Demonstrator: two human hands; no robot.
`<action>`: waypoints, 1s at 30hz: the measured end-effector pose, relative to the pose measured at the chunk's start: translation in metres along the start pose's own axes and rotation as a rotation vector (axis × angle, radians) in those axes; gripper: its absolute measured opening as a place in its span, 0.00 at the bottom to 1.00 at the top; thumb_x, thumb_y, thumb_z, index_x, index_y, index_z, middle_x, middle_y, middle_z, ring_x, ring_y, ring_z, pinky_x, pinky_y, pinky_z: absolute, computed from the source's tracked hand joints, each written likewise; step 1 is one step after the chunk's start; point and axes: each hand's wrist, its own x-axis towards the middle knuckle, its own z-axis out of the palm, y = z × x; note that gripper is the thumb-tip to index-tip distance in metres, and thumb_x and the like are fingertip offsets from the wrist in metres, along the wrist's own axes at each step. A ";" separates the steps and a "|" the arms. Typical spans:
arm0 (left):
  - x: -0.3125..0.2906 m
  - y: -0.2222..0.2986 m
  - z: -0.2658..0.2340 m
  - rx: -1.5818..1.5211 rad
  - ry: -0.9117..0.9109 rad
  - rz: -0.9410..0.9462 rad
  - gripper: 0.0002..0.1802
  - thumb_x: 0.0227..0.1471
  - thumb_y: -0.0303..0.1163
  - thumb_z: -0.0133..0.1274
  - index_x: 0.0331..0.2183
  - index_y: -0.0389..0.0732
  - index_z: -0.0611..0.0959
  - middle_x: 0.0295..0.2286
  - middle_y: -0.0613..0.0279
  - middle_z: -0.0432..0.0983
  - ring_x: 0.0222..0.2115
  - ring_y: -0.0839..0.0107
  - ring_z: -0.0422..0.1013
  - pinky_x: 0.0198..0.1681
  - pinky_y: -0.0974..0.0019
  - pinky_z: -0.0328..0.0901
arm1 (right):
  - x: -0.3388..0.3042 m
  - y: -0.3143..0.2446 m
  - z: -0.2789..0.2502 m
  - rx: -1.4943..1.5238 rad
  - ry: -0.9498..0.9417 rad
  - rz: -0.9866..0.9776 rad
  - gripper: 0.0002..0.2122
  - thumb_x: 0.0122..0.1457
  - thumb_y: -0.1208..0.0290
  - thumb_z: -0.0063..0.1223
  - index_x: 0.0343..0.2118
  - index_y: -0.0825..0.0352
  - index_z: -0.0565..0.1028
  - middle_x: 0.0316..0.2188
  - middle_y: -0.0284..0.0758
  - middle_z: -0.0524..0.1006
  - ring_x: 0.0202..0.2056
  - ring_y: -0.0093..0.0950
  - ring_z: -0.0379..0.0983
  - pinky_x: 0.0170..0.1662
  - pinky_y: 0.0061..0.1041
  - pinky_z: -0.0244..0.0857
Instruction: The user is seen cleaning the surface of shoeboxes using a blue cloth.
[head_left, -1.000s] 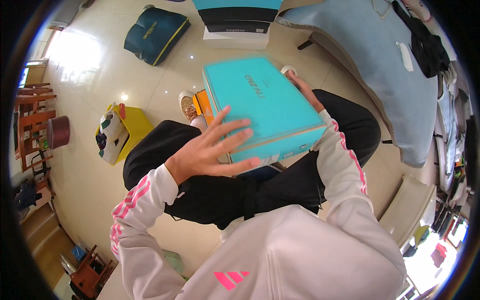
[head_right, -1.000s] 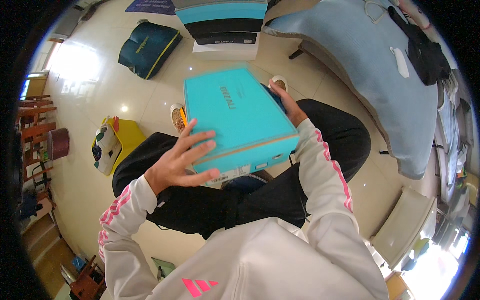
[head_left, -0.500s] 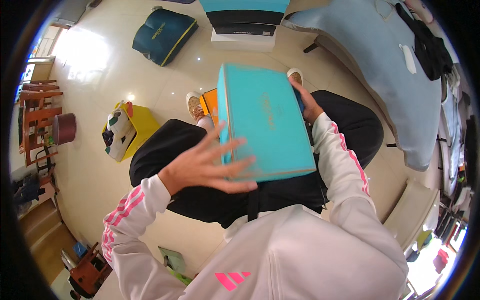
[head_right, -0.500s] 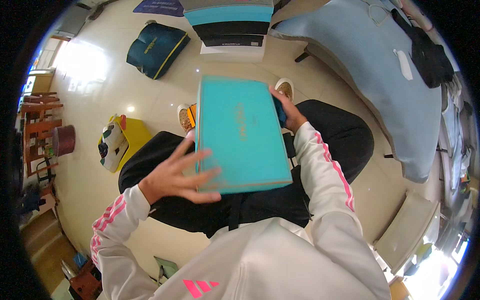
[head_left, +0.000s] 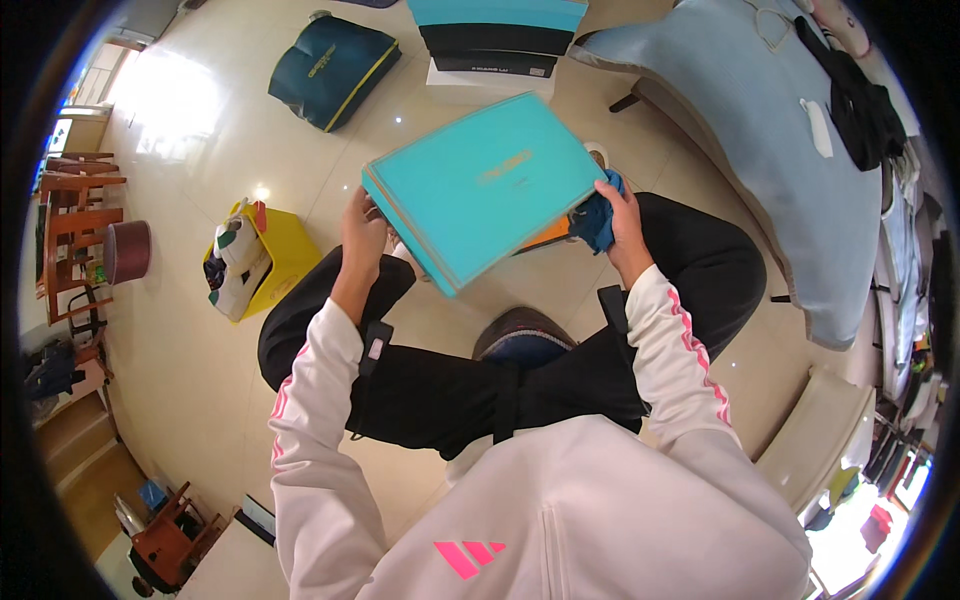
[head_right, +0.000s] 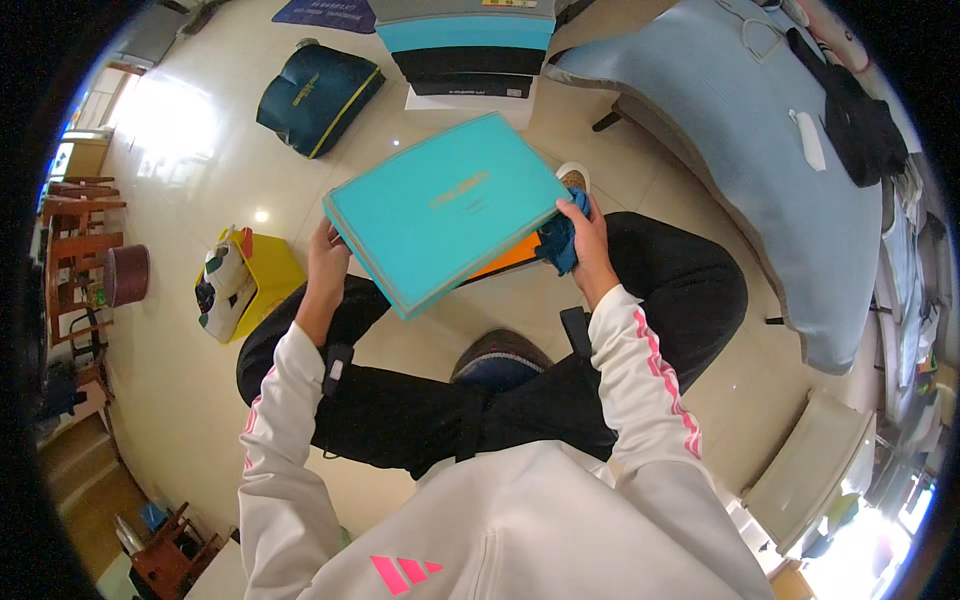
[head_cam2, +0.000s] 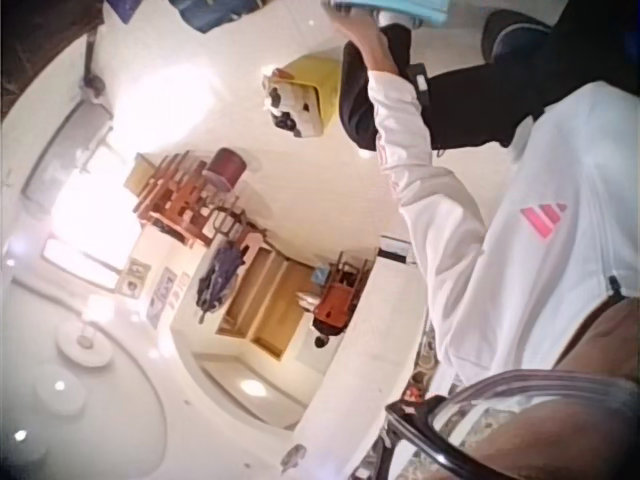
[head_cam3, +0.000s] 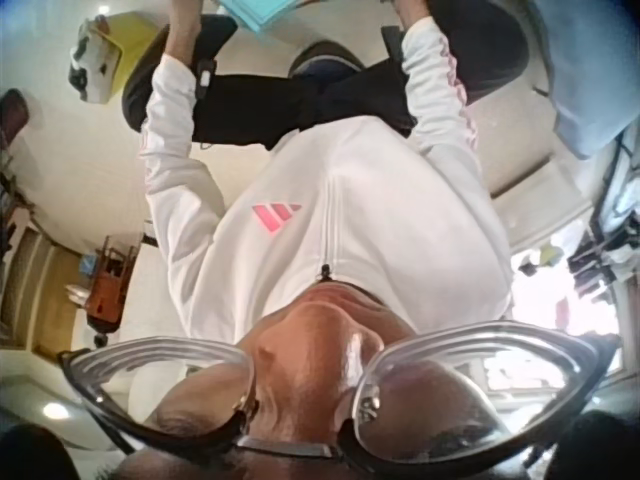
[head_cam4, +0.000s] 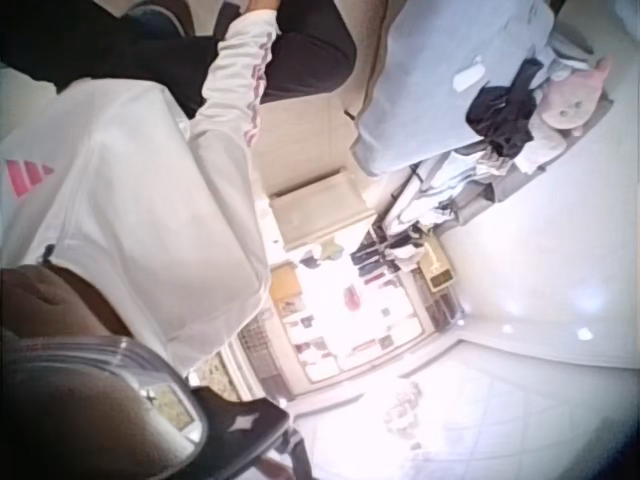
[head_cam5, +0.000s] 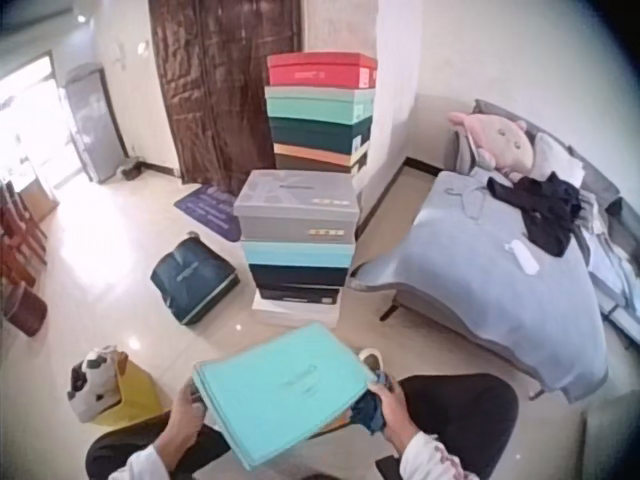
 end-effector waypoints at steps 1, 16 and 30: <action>0.008 -0.008 0.005 0.008 0.076 0.046 0.32 0.53 0.09 0.44 0.59 0.35 0.73 0.41 0.50 0.82 0.41 0.66 0.79 0.43 0.66 0.72 | -0.001 0.003 -0.002 -0.008 0.016 -0.009 0.21 0.61 0.67 0.65 0.56 0.64 0.74 0.44 0.34 0.80 0.43 0.29 0.81 0.43 0.30 0.78; 0.003 -0.073 0.019 -0.207 -0.094 -0.519 0.40 0.69 0.64 0.35 0.67 0.44 0.67 0.63 0.52 0.67 0.60 0.53 0.66 0.58 0.42 0.66 | 0.008 0.018 -0.024 -0.418 0.059 0.207 0.20 0.63 0.57 0.65 0.52 0.64 0.75 0.31 0.31 0.77 0.27 0.26 0.78 0.27 0.33 0.75; -0.025 -0.077 0.053 -0.556 -0.014 -0.564 0.45 0.69 0.67 0.33 0.72 0.43 0.58 0.68 0.53 0.60 0.65 0.55 0.64 0.65 0.45 0.63 | 0.052 0.051 -0.049 -0.388 -0.060 0.357 0.17 0.69 0.61 0.54 0.54 0.66 0.79 0.34 0.39 0.81 0.24 0.34 0.78 0.23 0.39 0.76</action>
